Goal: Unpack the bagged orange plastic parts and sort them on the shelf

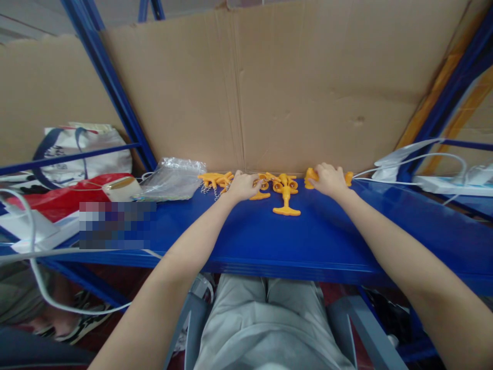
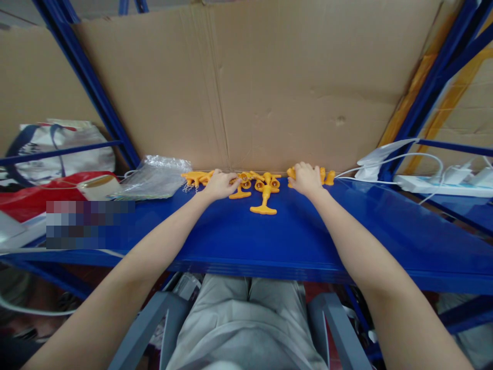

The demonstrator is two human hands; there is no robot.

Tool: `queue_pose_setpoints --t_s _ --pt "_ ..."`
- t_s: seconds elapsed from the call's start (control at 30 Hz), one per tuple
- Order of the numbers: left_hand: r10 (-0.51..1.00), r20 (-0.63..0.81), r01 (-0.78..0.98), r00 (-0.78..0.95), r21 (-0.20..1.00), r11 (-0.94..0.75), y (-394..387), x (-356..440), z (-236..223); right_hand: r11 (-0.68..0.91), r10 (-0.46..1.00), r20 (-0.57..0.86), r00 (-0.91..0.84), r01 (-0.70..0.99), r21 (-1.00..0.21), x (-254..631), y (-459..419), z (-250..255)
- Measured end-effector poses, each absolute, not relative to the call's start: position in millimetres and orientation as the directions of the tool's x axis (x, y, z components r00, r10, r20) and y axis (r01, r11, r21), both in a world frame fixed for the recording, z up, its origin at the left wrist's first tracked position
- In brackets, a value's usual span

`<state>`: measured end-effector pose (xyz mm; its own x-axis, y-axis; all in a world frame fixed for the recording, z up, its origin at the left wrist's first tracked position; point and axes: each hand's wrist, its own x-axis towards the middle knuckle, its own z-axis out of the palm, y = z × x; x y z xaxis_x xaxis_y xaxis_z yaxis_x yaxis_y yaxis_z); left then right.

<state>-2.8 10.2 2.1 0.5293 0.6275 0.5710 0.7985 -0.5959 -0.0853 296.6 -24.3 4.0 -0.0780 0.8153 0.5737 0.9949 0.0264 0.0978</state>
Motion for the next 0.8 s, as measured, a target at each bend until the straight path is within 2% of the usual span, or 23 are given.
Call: queue_pose_setpoints --t_s 0.13,0.3,0.43,0.57,0.8 --pt "0.711 0.515 0.847 0.480 -0.061 -0.528 7 -5 8 -0.247 0.872 0.425 0.242 0.968 -0.043 332 -18 0" --pt "0.739 0.478 0.858 0.475 -0.067 -0.509 -3 0 12 -0.383 0.889 0.206 0.408 0.911 -0.151 361 -15 -9" --pt "0.743 0.457 0.853 0.489 -0.071 -0.517 -7 4 12 -0.371 0.913 0.127 0.388 0.918 -0.139 361 -16 -13" --pt "0.740 0.455 0.851 0.495 -0.081 -0.519 -8 4 13 -0.361 0.918 0.152 0.366 0.930 -0.060 351 -15 -17" --pt "0.725 0.503 0.860 0.471 -0.079 -0.504 -5 2 11 -0.300 0.942 0.149 0.300 0.954 -0.027 338 -14 -20"
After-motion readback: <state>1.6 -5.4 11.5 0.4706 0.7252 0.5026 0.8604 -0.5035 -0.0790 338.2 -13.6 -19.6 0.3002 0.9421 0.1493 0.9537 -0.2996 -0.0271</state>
